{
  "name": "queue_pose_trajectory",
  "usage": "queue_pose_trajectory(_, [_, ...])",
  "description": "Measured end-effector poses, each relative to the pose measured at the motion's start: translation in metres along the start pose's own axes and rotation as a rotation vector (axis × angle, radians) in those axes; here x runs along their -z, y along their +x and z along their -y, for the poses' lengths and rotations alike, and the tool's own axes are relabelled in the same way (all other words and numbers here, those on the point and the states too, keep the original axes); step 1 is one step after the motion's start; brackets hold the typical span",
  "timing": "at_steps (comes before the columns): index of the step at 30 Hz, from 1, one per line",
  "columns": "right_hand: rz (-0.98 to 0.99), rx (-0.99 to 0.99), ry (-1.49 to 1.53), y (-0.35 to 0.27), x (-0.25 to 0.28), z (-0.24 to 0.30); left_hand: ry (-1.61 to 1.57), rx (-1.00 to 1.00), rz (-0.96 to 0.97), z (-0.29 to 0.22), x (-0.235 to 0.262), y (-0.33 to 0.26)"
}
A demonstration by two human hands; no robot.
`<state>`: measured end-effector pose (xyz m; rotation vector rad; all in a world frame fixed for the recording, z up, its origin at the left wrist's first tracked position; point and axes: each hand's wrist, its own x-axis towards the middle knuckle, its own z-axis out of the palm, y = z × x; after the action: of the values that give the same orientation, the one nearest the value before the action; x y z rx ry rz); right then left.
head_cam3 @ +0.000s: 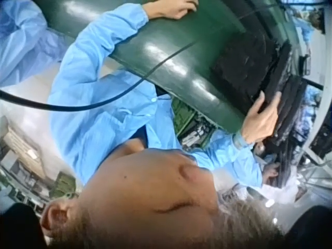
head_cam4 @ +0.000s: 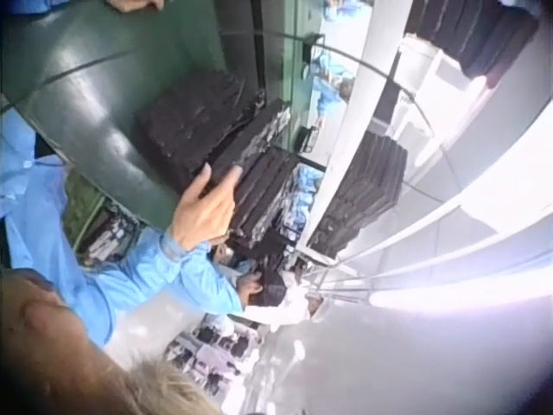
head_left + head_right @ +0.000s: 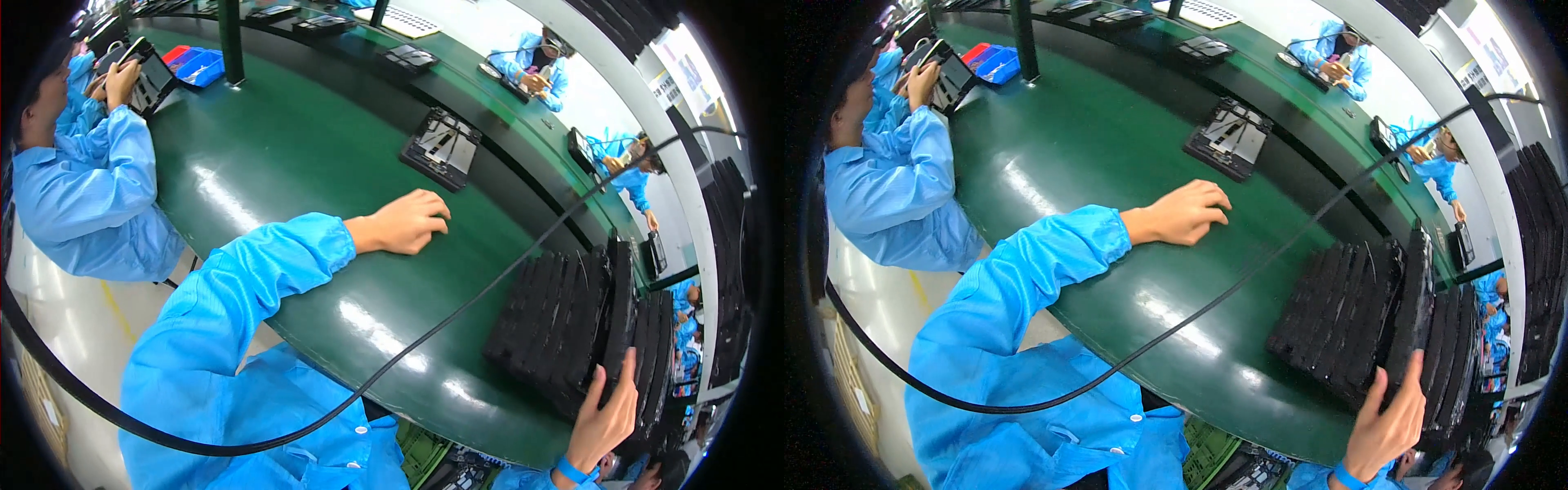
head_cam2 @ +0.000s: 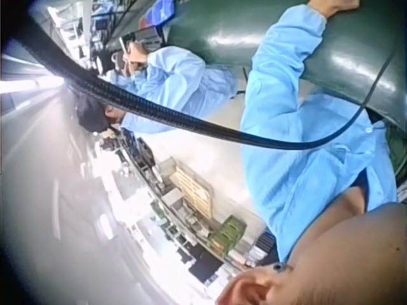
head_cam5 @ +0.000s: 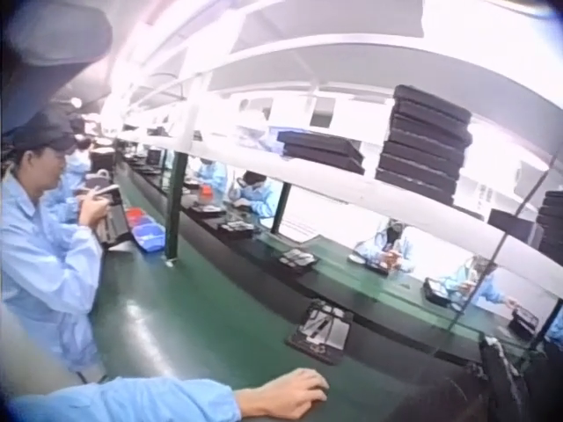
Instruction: The person assembles internal circuitry and component housings into an electronic chassis, then routes ribbon cables within the chassis by hand.
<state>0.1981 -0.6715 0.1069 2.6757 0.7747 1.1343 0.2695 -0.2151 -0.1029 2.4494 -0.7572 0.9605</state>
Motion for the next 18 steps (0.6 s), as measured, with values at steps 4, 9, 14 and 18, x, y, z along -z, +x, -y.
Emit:
queue_pose_trajectory(4, [-0.022,-0.08,-0.046,0.011,0.005,-0.006,0.002,-0.06,0.038,-0.014,-0.006,-0.006])
queue_pose_trajectory(9, [0.007,-0.023,-0.216,0.005,-0.009,-0.039,-0.057,-0.128,0.006,-0.039,-0.006,-0.007])
queue_pose_trajectory(14, [-0.3,0.161,-0.254,-0.001,0.027,0.008,-0.152,-0.161,-0.159,-0.065,0.006,-0.003])
queue_pose_trajectory(18, [-0.493,0.421,-0.095,0.018,0.053,0.074,-0.219,-0.022,-0.305,-0.077,0.027,-0.012])
